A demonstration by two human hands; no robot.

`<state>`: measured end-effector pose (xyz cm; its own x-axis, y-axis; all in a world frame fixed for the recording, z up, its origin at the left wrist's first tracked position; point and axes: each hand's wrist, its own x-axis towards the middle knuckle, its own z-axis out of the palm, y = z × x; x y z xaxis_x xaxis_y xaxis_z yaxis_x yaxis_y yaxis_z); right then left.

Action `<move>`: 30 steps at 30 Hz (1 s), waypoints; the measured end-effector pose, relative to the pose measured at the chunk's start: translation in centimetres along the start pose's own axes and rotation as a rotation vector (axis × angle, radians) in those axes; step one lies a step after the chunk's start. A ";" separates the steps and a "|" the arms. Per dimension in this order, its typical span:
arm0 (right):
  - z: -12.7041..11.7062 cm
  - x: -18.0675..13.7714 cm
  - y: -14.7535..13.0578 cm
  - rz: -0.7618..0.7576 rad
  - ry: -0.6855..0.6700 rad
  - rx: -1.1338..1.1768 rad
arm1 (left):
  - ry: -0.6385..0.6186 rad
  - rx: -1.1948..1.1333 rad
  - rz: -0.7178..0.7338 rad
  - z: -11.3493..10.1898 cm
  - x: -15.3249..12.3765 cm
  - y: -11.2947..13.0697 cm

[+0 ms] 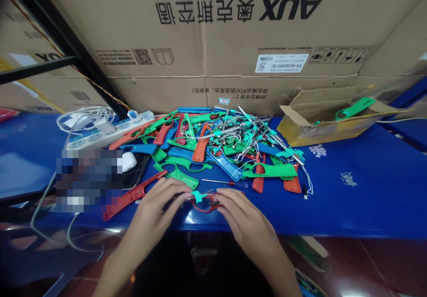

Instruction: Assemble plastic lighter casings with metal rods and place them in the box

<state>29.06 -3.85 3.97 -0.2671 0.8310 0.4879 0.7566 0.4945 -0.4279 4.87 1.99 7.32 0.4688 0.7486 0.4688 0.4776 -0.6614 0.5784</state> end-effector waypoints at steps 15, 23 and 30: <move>0.2 0.1 -0.3 -0.015 0.086 -0.007 | -0.068 0.258 0.069 1.7 0.0 0.2; -0.1 0.3 -0.4 -0.006 0.047 0.041 | -0.088 0.311 0.116 1.7 0.4 -0.4; -0.3 0.5 -0.3 -0.036 0.045 0.049 | -0.122 0.342 0.142 1.6 0.9 -0.1</move>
<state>28.83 -3.62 4.57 -0.2656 0.8005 0.5373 0.7162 0.5369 -0.4458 6.41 2.68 6.59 0.6232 0.6507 0.4338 0.6118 -0.7512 0.2477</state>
